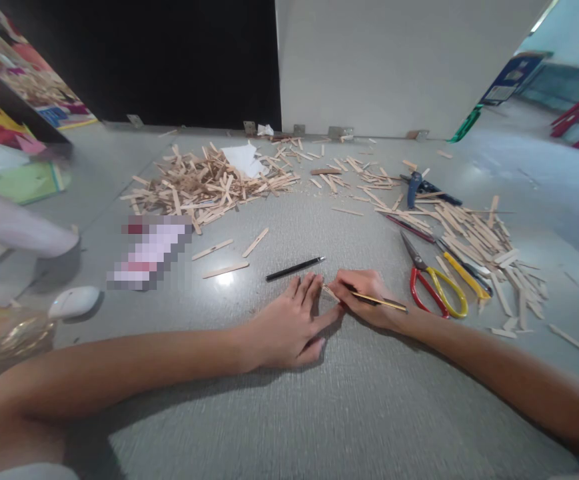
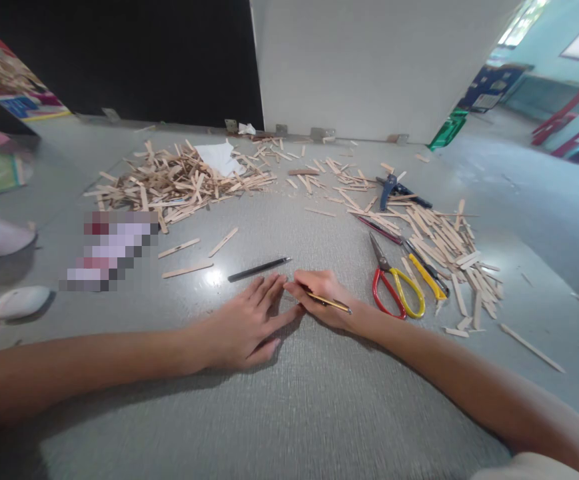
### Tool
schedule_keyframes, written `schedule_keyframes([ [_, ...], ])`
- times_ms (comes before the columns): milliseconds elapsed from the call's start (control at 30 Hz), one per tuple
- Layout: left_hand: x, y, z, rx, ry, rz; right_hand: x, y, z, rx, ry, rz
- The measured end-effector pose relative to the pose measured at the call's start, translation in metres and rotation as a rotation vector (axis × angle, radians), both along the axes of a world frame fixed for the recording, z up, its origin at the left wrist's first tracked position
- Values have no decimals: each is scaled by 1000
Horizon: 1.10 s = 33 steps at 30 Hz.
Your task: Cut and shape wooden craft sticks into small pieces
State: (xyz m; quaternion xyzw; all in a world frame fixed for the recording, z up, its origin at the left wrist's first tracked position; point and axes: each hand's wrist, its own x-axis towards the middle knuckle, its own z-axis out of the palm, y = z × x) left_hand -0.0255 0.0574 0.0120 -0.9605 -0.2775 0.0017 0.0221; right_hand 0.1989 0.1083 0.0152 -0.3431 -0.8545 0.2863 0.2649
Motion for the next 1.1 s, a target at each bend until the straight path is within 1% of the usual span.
schedule_keyframes([
  [300,-4,0,-7,-54,-90,7,2,0,-6,100,-12,32],
  [667,-6,0,-4,-52,-77,19,7,-3,-9,232,-47,130],
  [900,-7,0,-4,-57,-74,32,9,-3,-7,222,-68,162],
  [1000,-8,0,-4,-50,-60,18,10,-4,-7,206,-57,135],
  [1100,-7,1,-5,-40,-53,7,10,-5,-8,187,-34,73],
])
